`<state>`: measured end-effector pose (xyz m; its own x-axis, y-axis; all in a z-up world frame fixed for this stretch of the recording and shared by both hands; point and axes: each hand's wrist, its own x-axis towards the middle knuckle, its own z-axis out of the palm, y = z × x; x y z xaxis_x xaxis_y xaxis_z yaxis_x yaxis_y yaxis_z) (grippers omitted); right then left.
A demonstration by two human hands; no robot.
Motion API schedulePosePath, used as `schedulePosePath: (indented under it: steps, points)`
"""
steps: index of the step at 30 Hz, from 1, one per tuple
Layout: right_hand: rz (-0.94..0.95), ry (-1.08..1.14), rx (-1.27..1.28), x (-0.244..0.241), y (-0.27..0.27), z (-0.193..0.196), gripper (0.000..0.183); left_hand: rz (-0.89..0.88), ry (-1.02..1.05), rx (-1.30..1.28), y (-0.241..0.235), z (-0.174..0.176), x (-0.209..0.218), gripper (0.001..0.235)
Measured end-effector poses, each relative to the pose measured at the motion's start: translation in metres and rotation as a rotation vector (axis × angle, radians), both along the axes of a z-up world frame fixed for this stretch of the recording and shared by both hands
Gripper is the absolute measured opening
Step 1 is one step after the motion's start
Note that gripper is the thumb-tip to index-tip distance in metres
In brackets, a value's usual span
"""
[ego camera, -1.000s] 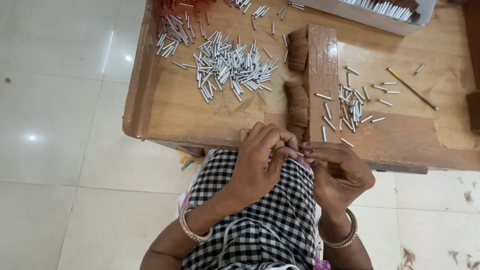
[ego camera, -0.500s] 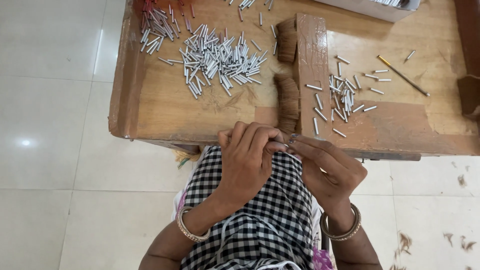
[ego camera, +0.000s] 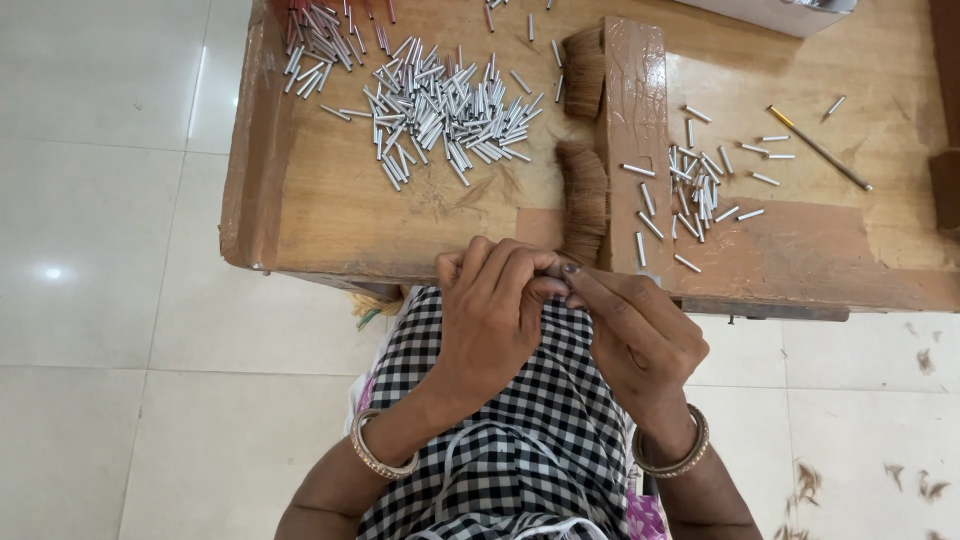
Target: The person sits at a wooden workbench and assembles brushes by hand, picking up small metal ferrules one at a time and pressing tufts of hair into each ferrule, then setting the assembled piece aside and reaching for the next ferrule from the pile.
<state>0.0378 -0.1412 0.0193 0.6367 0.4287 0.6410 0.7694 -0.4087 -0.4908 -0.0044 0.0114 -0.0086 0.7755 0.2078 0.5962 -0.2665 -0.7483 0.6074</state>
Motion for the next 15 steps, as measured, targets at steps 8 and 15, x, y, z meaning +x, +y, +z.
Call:
schedulePosePath:
  steps: [8,15]
  points:
    - [-0.058,-0.229,-0.127,0.008,0.001,0.001,0.018,-0.091,0.091,-0.071,0.003,-0.001,-0.004,0.008]
    - [-0.033,0.048,0.112,0.011,0.001,0.004,0.023,-0.09,0.087,-0.058,0.013,0.003,-0.004,0.012]
